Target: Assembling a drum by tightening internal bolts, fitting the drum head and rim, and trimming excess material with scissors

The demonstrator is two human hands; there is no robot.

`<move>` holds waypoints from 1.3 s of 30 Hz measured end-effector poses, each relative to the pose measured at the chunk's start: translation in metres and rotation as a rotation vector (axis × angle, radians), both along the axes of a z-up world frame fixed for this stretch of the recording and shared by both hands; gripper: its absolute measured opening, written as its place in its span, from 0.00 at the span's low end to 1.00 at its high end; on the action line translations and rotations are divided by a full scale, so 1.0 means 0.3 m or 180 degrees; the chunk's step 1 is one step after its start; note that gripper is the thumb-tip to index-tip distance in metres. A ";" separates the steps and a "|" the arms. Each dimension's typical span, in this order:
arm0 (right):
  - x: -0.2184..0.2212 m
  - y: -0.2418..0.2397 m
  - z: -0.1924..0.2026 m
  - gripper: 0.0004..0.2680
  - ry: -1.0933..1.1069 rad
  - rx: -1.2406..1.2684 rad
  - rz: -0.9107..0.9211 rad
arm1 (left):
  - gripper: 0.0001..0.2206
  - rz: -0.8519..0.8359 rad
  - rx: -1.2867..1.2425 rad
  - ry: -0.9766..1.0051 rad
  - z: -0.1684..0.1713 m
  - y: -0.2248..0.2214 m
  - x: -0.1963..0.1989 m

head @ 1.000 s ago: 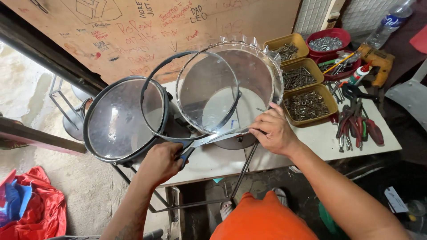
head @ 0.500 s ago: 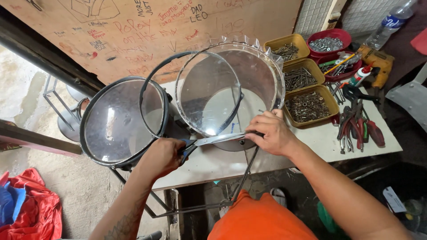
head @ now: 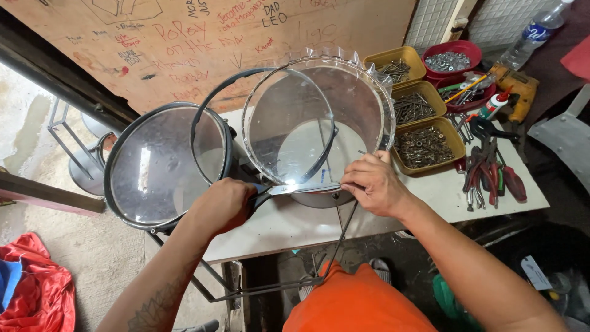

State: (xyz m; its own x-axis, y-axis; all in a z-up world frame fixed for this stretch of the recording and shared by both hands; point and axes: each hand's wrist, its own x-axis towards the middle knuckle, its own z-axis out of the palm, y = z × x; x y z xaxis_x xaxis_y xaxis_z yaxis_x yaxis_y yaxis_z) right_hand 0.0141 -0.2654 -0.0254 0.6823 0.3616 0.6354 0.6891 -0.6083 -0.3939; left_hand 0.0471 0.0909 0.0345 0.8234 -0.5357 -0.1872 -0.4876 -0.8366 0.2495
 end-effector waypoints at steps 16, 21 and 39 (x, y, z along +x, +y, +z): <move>-0.002 0.006 0.019 0.04 -0.0053 0.0082 0.0122 | 0.03 -0.0151 0.0143 -0.0047 0.050 -0.024 0.009; 0.003 0.005 0.023 0.04 -0.0046 0.0091 0.0179 | 0.03 -0.0230 0.0132 -0.0072 0.033 -0.023 0.026; 0.023 -0.017 -0.039 0.03 0.0355 0.0301 0.0255 | 0.06 -0.0481 0.0411 -0.0259 0.005 -0.039 0.018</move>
